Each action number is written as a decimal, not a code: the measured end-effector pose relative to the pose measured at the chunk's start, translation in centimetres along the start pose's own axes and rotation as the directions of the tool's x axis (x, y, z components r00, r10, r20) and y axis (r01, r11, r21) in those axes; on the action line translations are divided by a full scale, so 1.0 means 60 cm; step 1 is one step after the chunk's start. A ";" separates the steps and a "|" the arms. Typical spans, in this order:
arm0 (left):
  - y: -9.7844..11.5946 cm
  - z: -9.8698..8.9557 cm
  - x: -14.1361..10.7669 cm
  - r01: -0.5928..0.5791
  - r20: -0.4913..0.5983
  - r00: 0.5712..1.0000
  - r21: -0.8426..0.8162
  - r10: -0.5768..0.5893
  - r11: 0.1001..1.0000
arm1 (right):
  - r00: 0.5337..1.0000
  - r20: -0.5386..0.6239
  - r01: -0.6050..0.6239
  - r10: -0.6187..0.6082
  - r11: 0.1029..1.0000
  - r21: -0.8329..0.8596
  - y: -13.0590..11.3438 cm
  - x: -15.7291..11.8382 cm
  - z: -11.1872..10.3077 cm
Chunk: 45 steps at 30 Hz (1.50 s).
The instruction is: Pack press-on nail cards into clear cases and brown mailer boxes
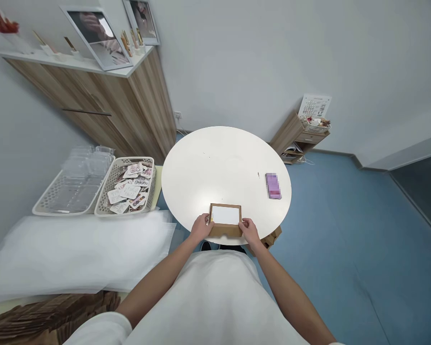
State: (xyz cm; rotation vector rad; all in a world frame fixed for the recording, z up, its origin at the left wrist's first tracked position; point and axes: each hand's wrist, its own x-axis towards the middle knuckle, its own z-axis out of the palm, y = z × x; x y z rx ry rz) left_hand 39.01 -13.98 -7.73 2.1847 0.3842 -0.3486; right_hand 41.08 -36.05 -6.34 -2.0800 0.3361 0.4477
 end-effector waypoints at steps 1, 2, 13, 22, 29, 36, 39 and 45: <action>-0.001 0.001 0.000 -0.005 0.003 1.000 0.005 0.004 1.000 | 1.000 0.001 -0.004 0.004 1.000 -0.029 0.002 0.003 0.002; -0.002 0.001 0.000 -0.010 0.005 1.000 0.008 0.010 1.000 | 1.000 0.003 -0.008 0.008 0.998 -0.056 0.005 0.006 0.004; -0.008 0.007 0.007 0.021 0.007 1.000 -0.031 -0.021 0.999 | 0.999 0.006 -0.034 0.035 0.990 -0.136 0.014 0.018 0.011; -0.019 -0.004 -0.038 -0.176 -0.028 0.984 0.055 0.178 0.983 | 0.978 -0.020 0.202 -0.210 0.962 -0.185 0.028 -0.020 -0.004; -0.030 -0.001 -0.060 -0.324 0.057 0.946 0.103 0.320 0.940 | 0.920 0.183 0.392 -0.347 0.826 -0.406 0.060 -0.037 -0.003; -0.011 -0.012 -0.050 -0.369 0.013 0.929 0.063 0.369 0.927 | 0.918 0.211 0.388 -0.336 0.871 -0.303 0.033 -0.031 -0.018; 0.015 -0.031 -0.043 -0.367 -0.016 0.929 0.062 0.369 0.928 | 0.899 0.219 0.424 -0.379 0.880 -0.215 0.009 -0.023 -0.042; 0.059 -0.054 -0.010 -0.272 -0.006 0.961 0.195 0.278 0.942 | 0.915 0.235 0.371 -0.328 0.913 -0.170 -0.041 0.010 -0.068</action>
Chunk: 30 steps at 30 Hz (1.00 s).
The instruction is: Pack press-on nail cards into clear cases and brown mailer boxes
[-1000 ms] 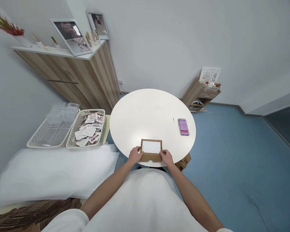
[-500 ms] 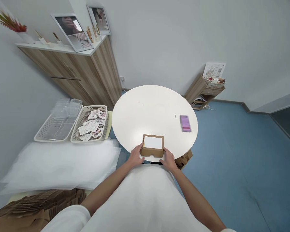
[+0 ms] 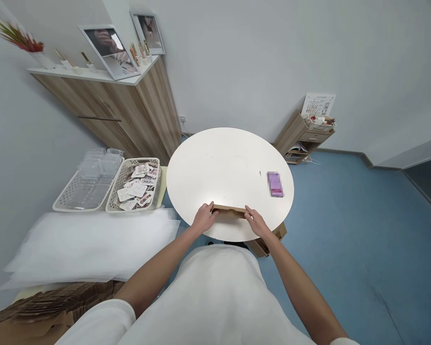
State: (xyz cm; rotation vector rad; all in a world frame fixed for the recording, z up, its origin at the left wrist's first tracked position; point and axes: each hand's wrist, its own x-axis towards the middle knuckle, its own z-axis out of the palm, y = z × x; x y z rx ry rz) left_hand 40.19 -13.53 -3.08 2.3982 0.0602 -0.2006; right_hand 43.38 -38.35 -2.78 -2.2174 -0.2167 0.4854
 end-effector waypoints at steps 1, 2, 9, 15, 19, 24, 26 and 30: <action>0.002 -0.001 0.005 0.017 0.023 1.000 0.030 -0.018 0.999 | 1.000 -0.002 -0.002 0.002 1.000 -0.003 -0.005 0.006 -0.003; 0.003 -0.002 0.010 0.032 0.044 0.998 0.055 -0.034 0.998 | 1.000 -0.010 -0.003 0.002 1.000 -0.010 -0.009 0.012 -0.004; 0.012 0.001 0.016 0.082 0.005 0.997 0.118 -0.083 0.990 | 0.998 -0.062 -0.018 0.017 1.000 -0.024 -0.037 0.026 -0.009; 0.009 0.000 0.018 0.025 -0.048 0.999 0.034 -0.023 0.999 | 0.997 -0.034 -0.061 0.066 0.987 0.148 -0.045 0.028 -0.012; 0.002 0.000 0.016 -0.029 -0.109 0.994 -0.033 0.025 0.999 | 0.994 -0.026 -0.101 0.110 0.965 0.244 -0.044 0.027 -0.014; -0.001 -0.009 0.011 -0.037 -0.078 0.997 -0.104 0.029 0.994 | 0.986 0.016 -0.160 0.164 0.929 0.334 -0.037 0.017 -0.016; -0.002 -0.013 0.012 0.011 -0.048 0.999 -0.196 -0.021 0.981 | 0.983 0.025 -0.179 0.183 0.910 0.373 -0.033 0.016 -0.014; -0.008 -0.013 0.019 0.154 0.008 0.986 -0.394 -0.165 0.906 | 0.980 -0.030 -0.164 0.195 0.887 0.432 -0.020 0.021 0.002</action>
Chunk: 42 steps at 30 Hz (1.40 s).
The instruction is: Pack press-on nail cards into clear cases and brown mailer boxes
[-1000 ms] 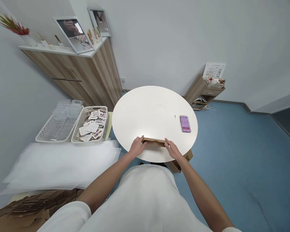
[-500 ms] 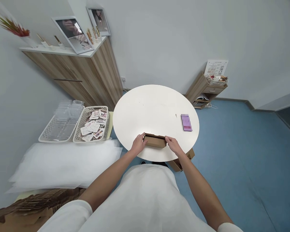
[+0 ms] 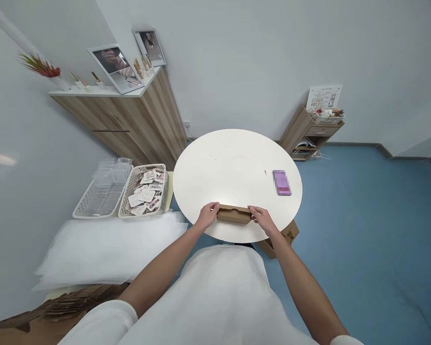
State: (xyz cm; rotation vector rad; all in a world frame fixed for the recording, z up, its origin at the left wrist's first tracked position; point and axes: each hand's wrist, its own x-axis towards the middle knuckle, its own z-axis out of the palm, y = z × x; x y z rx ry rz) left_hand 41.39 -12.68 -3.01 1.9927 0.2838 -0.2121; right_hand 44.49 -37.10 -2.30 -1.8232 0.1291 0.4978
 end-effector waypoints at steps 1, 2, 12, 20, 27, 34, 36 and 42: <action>-0.003 0.000 0.002 0.026 0.000 1.000 -0.023 -0.026 0.999 | 0.999 -0.033 0.013 -0.013 1.000 0.004 0.007 0.002 0.004; -0.007 0.000 0.004 0.046 0.001 0.999 -0.035 -0.046 0.998 | 0.997 -0.071 0.027 -0.027 1.000 0.003 0.014 0.004 0.008; -0.020 -0.001 -0.010 0.100 0.127 0.988 -0.078 -0.089 0.992 | 0.983 -0.180 0.024 -0.033 0.998 -0.050 0.047 -0.014 0.038; -0.036 0.055 -0.032 0.018 0.082 0.997 -0.191 -0.003 0.981 | 0.975 -0.214 0.056 -0.057 0.998 -0.014 0.067 -0.043 0.029; -0.054 0.104 -0.058 0.122 0.016 0.992 -0.135 -0.121 0.983 | 0.970 -0.232 -0.096 0.069 0.990 -0.107 0.096 -0.073 0.019; -0.040 0.100 -0.045 0.202 -0.058 0.977 -0.025 -0.203 0.979 | 0.968 -0.196 -0.216 0.153 0.910 -0.354 0.049 -0.024 -0.011; -0.039 0.099 -0.038 0.219 -0.055 0.974 0.001 -0.219 0.976 | 0.976 -0.132 -0.210 0.171 0.892 -0.400 0.045 -0.004 -0.011; -0.030 0.110 -0.023 0.224 -0.067 0.973 0.060 -0.221 0.973 | 0.992 0.007 -0.111 0.128 0.885 -0.453 0.058 0.018 -0.004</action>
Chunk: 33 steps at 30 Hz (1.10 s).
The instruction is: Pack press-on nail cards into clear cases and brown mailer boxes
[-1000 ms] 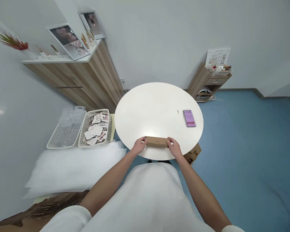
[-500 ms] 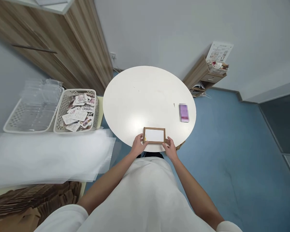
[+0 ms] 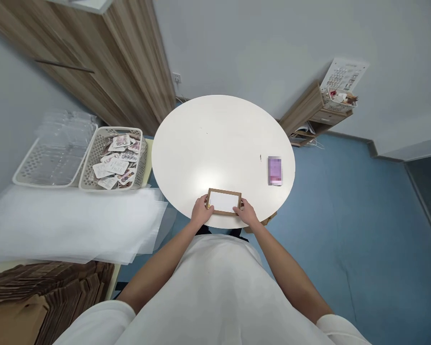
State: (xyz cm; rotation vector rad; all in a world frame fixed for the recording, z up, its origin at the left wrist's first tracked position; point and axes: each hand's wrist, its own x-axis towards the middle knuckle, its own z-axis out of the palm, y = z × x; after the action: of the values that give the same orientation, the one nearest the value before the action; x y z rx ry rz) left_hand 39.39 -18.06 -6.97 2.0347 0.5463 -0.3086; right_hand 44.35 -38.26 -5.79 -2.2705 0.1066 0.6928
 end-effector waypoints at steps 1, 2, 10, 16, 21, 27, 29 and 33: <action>0.006 0.005 -0.002 -0.002 -0.013 1.000 0.003 0.002 1.000 | 1.000 -0.015 0.024 -0.024 1.000 -0.001 0.005 -0.004 -0.003; 0.015 0.013 -0.005 -0.009 -0.022 1.000 0.005 0.009 1.000 | 0.998 -0.036 0.044 -0.043 0.999 0.002 0.012 -0.010 -0.009; 0.138 0.168 -0.063 -0.239 0.228 0.944 -0.023 0.238 0.971 | 0.937 -0.350 0.061 0.027 0.970 0.236 0.163 -0.103 -0.139; 0.214 0.336 -0.068 -0.365 0.499 0.803 -0.020 0.326 0.931 | 0.830 -0.486 -0.062 0.275 0.910 0.409 0.330 -0.155 -0.210; 0.246 0.431 -0.044 -0.305 0.583 0.768 -0.030 0.264 0.952 | 0.836 -0.396 -0.176 0.379 0.870 0.461 0.405 -0.149 -0.244; 0.281 0.476 -0.013 -0.343 0.576 0.770 0.012 0.274 0.939 | 0.830 -0.397 -0.168 0.392 0.854 0.493 0.435 -0.124 -0.288; 0.281 0.480 -0.007 -0.344 0.564 0.784 0.048 0.259 0.938 | 0.829 -0.392 -0.179 0.400 0.852 0.491 0.442 -0.120 -0.287; 0.255 0.461 -0.015 -0.335 0.562 0.798 0.113 0.217 0.936 | 0.841 -0.358 -0.204 0.406 0.851 0.484 0.455 -0.124 -0.259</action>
State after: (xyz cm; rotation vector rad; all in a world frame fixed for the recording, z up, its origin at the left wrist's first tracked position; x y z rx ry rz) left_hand 46.40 -48.82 -8.82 2.0626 -0.1505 -0.7598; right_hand 37.50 -69.44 -10.50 -1.9476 0.7985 0.2442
